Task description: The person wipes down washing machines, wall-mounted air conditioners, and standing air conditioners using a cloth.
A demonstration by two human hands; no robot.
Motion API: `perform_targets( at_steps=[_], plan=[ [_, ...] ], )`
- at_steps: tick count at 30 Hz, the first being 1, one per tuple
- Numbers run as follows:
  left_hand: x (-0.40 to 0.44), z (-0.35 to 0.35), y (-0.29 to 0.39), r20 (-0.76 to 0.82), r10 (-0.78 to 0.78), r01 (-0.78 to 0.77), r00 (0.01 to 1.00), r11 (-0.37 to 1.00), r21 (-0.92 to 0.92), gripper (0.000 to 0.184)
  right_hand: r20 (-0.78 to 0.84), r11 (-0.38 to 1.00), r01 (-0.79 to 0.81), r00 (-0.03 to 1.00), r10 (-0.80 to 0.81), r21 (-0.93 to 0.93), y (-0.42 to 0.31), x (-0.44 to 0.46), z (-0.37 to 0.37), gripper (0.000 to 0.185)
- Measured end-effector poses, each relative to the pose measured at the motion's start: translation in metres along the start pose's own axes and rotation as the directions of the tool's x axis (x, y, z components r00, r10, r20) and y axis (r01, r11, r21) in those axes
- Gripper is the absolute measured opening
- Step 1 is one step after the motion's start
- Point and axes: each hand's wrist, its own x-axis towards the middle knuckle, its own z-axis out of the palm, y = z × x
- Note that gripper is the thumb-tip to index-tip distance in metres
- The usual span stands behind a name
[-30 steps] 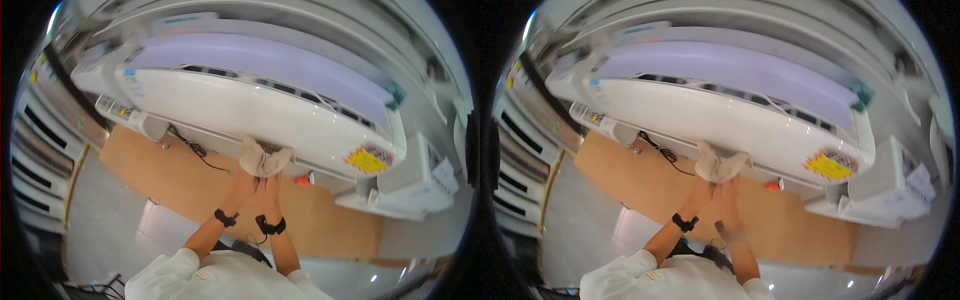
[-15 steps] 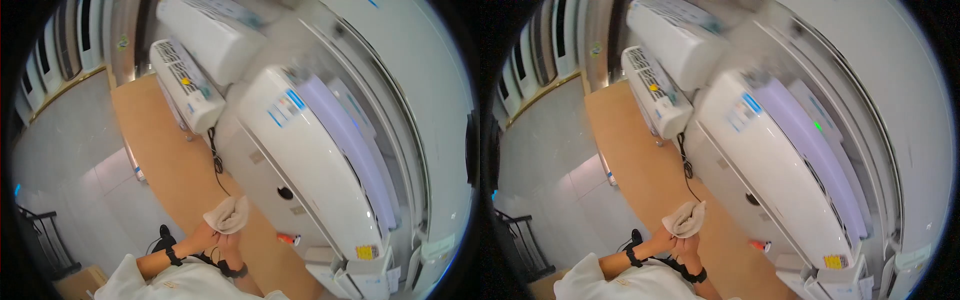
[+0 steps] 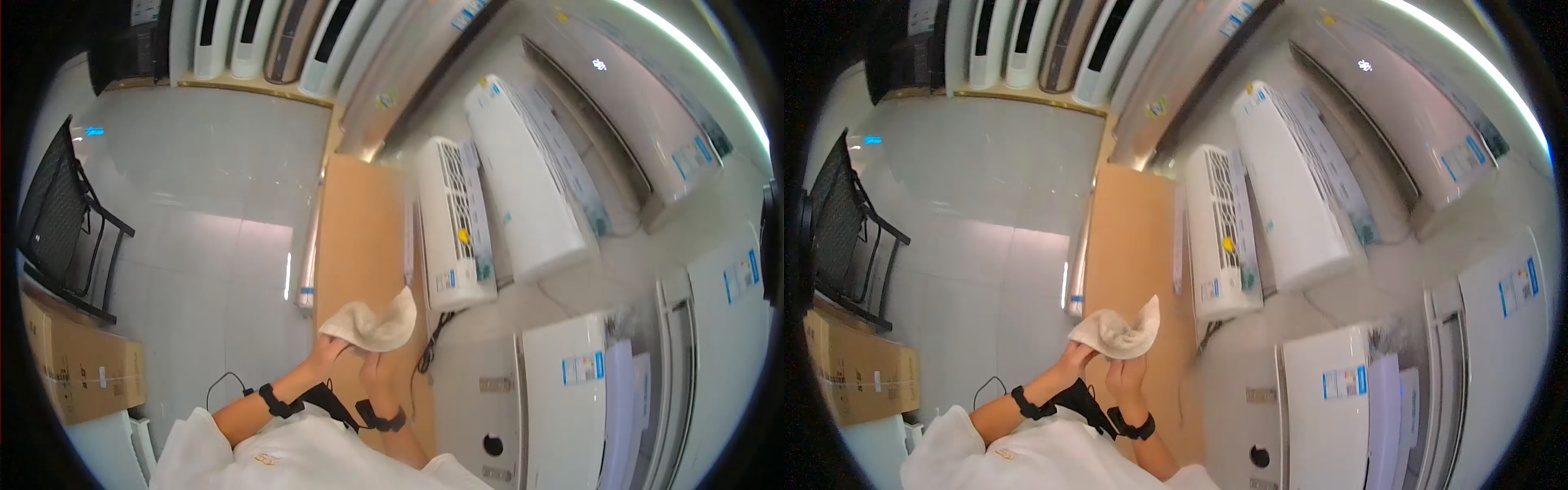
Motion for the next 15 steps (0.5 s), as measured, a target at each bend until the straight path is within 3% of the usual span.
perform_targets(
  at_steps=[1,4,9,10,12,15],
  plan=[
    [0.004,-0.011,0.01,0.009,-0.019,0.02,1.0,0.993,-0.114,0.048,0.006,1.0,0.007,1.0,-0.007,-0.001,-0.003,0.007,0.012,0.032],
    [0.018,-0.034,0.034,0.027,0.027,-0.023,0.999,0.991,-0.128,0.048,0.071,0.987,-0.105,0.993,0.096,0.125,0.009,0.011,0.042,0.034],
    [0.066,-0.055,0.065,-0.132,-0.098,0.101,0.986,0.995,0.021,0.044,0.105,0.965,-0.195,0.978,0.179,0.178,0.01,0.047,0.072,0.036],
    [0.082,-0.059,0.069,-0.12,-0.116,0.126,0.986,0.989,0.078,0.043,0.091,0.986,0.018,0.995,-0.033,0.163,0.028,0.06,0.081,0.037],
    [0.123,-0.06,0.069,-0.092,-0.097,0.113,0.991,0.977,0.179,0.038,0.1,0.984,0.178,0.98,-0.175,-0.021,0.037,0.074,0.1,0.038],
    [0.182,-0.047,0.101,0.036,-0.166,0.158,0.985,0.973,0.168,0.038,0.094,0.994,0.112,0.989,-0.111,0.0,0.036,0.122,0.095,0.041]
  ],
)
